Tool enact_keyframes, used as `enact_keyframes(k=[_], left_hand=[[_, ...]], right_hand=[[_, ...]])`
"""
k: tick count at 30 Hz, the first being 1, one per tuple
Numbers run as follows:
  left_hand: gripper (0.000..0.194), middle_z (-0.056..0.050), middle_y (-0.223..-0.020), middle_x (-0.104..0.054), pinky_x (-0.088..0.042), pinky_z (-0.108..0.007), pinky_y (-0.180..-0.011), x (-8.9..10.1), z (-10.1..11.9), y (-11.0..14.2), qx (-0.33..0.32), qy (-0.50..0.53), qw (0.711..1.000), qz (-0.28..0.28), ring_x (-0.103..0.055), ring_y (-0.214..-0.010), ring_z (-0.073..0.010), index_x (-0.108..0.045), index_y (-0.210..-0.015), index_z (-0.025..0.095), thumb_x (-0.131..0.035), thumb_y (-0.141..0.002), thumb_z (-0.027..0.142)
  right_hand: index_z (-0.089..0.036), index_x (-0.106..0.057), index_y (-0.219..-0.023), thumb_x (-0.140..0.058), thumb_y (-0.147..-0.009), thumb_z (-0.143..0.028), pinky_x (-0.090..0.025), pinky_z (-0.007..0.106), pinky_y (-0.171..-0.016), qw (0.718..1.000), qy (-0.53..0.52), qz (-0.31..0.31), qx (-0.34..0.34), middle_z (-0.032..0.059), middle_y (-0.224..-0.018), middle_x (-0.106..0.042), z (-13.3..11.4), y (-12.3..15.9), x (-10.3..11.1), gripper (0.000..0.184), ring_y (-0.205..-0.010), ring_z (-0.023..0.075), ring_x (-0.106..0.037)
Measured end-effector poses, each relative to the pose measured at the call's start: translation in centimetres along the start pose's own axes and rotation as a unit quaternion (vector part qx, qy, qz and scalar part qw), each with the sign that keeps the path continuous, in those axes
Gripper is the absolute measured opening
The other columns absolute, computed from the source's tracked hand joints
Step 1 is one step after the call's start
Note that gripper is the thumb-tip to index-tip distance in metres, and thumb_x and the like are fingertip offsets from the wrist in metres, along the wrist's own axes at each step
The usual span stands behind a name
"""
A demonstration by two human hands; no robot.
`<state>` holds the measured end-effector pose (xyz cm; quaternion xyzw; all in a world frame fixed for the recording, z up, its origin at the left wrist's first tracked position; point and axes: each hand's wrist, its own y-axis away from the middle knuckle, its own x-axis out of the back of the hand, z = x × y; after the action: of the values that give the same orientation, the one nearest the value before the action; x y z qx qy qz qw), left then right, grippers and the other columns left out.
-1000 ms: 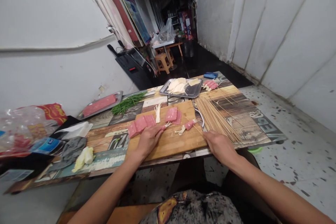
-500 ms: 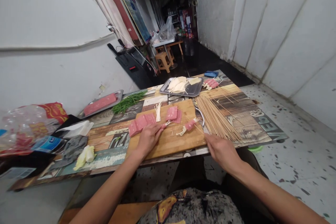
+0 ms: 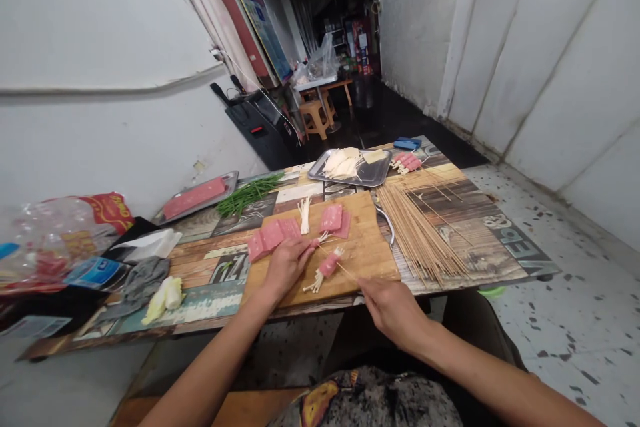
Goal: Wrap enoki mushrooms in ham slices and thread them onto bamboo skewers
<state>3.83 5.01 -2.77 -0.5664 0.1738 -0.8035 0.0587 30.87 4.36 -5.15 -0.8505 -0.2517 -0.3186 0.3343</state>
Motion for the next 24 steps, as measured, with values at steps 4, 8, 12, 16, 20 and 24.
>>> enact_keyframes(k=[4, 8, 12, 16, 20, 24], left_hand=[[0.028, -0.007, -0.093, -0.069, -0.046, -0.028, -0.074, 0.1, 0.1, -0.2, 0.001, 0.017, 1.000, -0.010, -0.061, -0.080, -0.0162, -0.069, -0.101, 0.019, -0.045, -0.094, 0.032], [0.028, -0.007, -0.092, -0.069, -0.047, -0.030, -0.077, 0.2, 0.2, -0.2, -0.004, 0.016, 1.000, -0.009, -0.061, -0.083, -0.0169, -0.069, -0.100, 0.018, -0.045, -0.095, 0.032], [0.030, -0.007, -0.089, -0.069, -0.046, -0.029, -0.076, 0.3, 0.3, -0.2, -0.008, 0.007, 1.000, -0.007, -0.061, -0.081, -0.0169, -0.069, -0.101, 0.018, -0.043, -0.095, 0.031], [0.031, -0.007, -0.087, -0.068, -0.046, -0.030, -0.076, 0.2, 0.3, -0.2, -0.013, 0.000, 1.000, -0.005, -0.060, -0.081, -0.0173, -0.069, -0.100, 0.017, -0.042, -0.095, 0.032], [0.032, -0.007, -0.084, -0.067, -0.044, -0.028, -0.073, 0.0, 0.1, -0.2, -0.012, 0.001, 1.000, -0.002, -0.059, -0.077, -0.0162, -0.069, -0.093, 0.016, -0.042, -0.095, 0.032], [0.032, -0.007, -0.083, -0.067, -0.043, -0.028, -0.072, 0.1, 0.2, -0.3, -0.007, 0.002, 1.000, -0.009, -0.058, -0.076, -0.0162, -0.069, -0.093, 0.016, -0.042, -0.095, 0.032]], right_hand=[[-0.012, -0.065, -0.110, -0.034, -0.090, -0.016, -0.054, 0.030, -0.070, 1.000, 0.011, -0.022, -0.016, 0.0110, -0.091, -0.072, 0.7, 0.2, -1.2, 0.037, -0.080, 0.0212, -0.068], [-0.013, -0.067, -0.105, -0.033, -0.090, -0.016, -0.054, 0.030, -0.072, 0.999, 0.014, -0.037, -0.032, 0.0117, -0.094, -0.072, 0.5, 0.1, -1.4, 0.037, -0.080, 0.0209, -0.068], [-0.013, -0.065, -0.111, -0.034, -0.089, -0.015, -0.054, 0.030, -0.073, 0.999, 0.007, -0.034, -0.035, 0.0127, -0.099, -0.071, 0.5, 0.0, -1.7, 0.038, -0.083, 0.0210, -0.068], [-0.012, -0.065, -0.112, -0.035, -0.087, -0.014, -0.055, 0.032, -0.073, 0.999, 0.011, -0.032, -0.041, 0.0126, -0.097, -0.071, 0.5, 0.0, -2.0, 0.039, -0.082, 0.0219, -0.068], [-0.012, -0.066, -0.109, -0.035, -0.088, -0.014, -0.054, 0.031, -0.074, 0.998, 0.006, -0.041, -0.048, 0.0126, -0.095, -0.071, 0.4, -0.1, -2.0, 0.038, -0.083, 0.0219, -0.068], [-0.013, -0.066, -0.107, -0.034, -0.089, -0.015, -0.052, 0.029, -0.074, 0.997, 0.008, -0.057, -0.053, 0.0118, -0.091, -0.071, 0.3, -0.3, -1.8, 0.037, -0.082, 0.0209, -0.067]])
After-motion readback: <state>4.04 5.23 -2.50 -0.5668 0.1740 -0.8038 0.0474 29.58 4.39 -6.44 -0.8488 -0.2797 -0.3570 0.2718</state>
